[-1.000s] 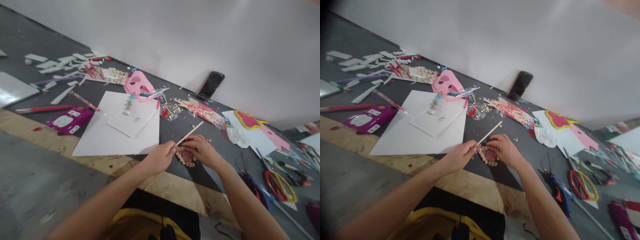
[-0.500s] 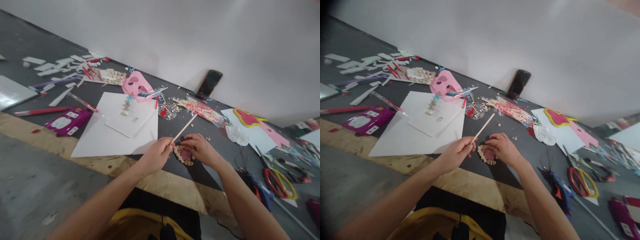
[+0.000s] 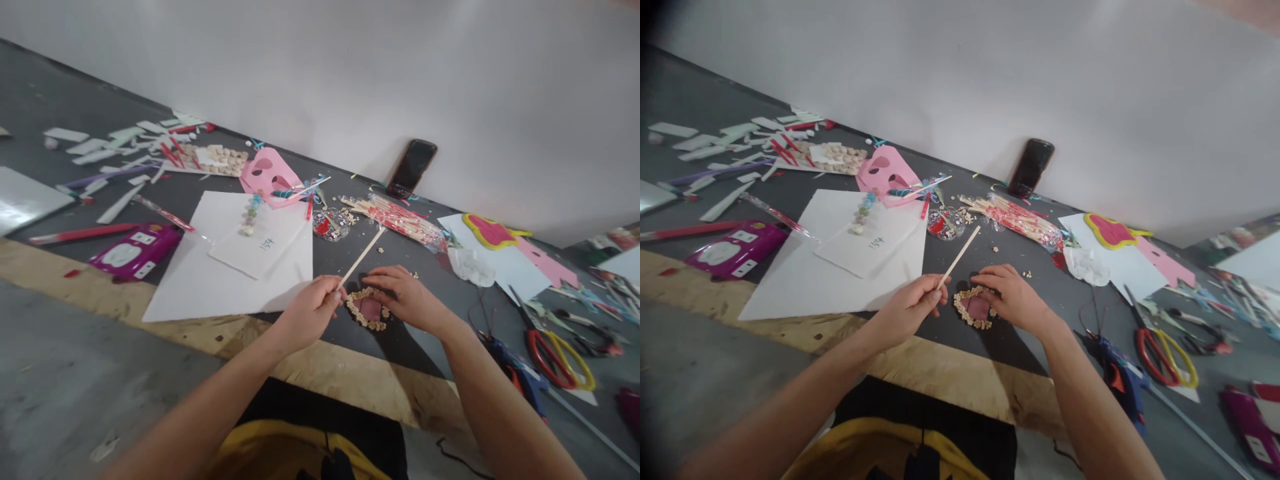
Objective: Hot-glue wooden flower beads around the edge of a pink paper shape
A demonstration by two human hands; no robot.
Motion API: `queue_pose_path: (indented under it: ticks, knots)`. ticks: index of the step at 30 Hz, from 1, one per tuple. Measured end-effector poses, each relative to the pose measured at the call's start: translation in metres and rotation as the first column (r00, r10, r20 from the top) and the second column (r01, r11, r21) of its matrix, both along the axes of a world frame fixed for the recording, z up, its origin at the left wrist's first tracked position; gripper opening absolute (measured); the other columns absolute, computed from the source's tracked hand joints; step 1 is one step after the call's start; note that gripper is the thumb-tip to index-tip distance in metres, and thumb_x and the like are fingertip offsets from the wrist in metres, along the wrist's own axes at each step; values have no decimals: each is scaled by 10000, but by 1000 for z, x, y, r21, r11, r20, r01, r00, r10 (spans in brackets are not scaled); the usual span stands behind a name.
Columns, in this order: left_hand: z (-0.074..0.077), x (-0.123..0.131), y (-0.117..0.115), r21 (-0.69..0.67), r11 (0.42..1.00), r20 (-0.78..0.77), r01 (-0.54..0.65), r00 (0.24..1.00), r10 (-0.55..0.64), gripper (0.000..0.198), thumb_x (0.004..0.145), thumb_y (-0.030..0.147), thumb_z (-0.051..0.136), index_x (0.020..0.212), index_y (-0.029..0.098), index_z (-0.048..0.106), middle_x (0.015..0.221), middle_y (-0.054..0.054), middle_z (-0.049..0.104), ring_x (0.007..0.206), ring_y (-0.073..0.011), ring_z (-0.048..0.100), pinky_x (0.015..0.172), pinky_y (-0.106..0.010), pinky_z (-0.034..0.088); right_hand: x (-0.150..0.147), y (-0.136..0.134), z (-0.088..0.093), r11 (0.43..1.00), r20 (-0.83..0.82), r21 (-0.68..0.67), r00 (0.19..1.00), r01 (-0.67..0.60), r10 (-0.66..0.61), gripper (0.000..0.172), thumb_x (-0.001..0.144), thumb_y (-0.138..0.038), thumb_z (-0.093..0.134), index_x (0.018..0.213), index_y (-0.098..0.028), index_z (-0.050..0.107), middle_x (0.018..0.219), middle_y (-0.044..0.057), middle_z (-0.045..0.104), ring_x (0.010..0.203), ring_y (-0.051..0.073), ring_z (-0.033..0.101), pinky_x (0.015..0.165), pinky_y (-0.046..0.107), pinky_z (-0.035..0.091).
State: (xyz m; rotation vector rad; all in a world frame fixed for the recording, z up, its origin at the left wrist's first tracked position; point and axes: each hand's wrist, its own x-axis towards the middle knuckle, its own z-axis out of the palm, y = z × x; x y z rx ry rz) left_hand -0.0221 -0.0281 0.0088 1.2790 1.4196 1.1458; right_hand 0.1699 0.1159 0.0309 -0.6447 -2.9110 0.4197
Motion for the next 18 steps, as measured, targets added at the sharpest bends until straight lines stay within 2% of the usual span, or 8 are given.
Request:
queue_pose_path:
  ticks: [2, 4, 6, 9, 10, 13, 15, 18]
  knots:
    - [2, -2, -4, -9, 1000, 17, -6, 1000, 7, 205, 915, 273, 350, 877, 178, 527, 924, -52, 557, 690, -126, 533, 669, -279, 474, 16, 0, 11, 996, -51, 28, 995, 87, -86, 301, 897, -319, 485, 1137, -258, 655, 1162, 71, 642, 1096, 207, 572, 952, 393, 464]
    - [4, -6, -8, -48, 998, 33, -26, 999, 28, 209, 914, 270, 363, 985, 183, 540, 884, -46, 580, 684, -130, 519, 664, -278, 454, 43, 0, 24, 974, -101, 58, 972, 218, -211, 328, 914, -335, 433, 1161, -247, 630, 1171, 86, 632, 1102, 218, 571, 947, 410, 468]
    - [6, -10, -13, -80, 995, 66, -60, 996, 65, 283, 920, 291, 380, 1150, 199, 516, 939, -55, 606, 661, -123, 487, 641, -271, 432, 78, 2, 35, 916, -135, 87, 916, 391, -378, 346, 900, -379, 429, 1157, -247, 618, 1153, 90, 639, 1036, 233, 608, 881, 410, 505]
    - [10, -13, -18, -82, 991, 146, -101, 983, 112, 350, 937, 401, 404, 1230, 235, 500, 1048, -65, 602, 604, -101, 415, 563, -245, 388, 141, 3, 46, 759, -134, 134, 771, 637, -623, 358, 867, -425, 437, 1113, -246, 626, 1049, 115, 671, 811, 251, 658, 739, 434, 534]
    - [11, -13, -19, -80, 990, 163, -117, 978, 129, 349, 937, 444, 406, 1191, 238, 527, 999, -52, 607, 584, -96, 395, 541, -238, 370, 162, 1, 49, 693, -129, 153, 710, 704, -692, 350, 855, -434, 454, 1091, -247, 631, 1024, 124, 679, 775, 257, 660, 715, 437, 531]
    - [11, -8, -21, -90, 980, 155, -175, 970, 188, 343, 919, 514, 430, 941, 215, 596, 793, -13, 584, 576, -99, 412, 526, -229, 343, 221, -10, 50, 544, -81, 166, 562, 822, -823, 303, 836, -425, 511, 1033, -239, 646, 942, 126, 696, 657, 236, 656, 623, 397, 518]
    - [10, -1, -20, -150, 975, 102, -163, 978, 179, 343, 880, 532, 500, 880, 208, 612, 714, -7, 564, 607, -118, 455, 513, -225, 329, 252, -23, 47, 468, -39, 173, 480, 867, -876, 255, 860, -396, 514, 1007, -238, 651, 909, 111, 696, 707, 224, 664, 635, 358, 513]
    - [7, 14, -18, -183, 975, 161, -124, 975, 155, 374, 812, 525, 603, 1025, 219, 631, 647, 10, 523, 593, -129, 449, 521, -235, 356, 285, -44, 36, 388, 34, 184, 389, 903, -921, 239, 916, -374, 496, 1033, -222, 636, 1014, 84, 663, 866, 183, 637, 759, 337, 516]
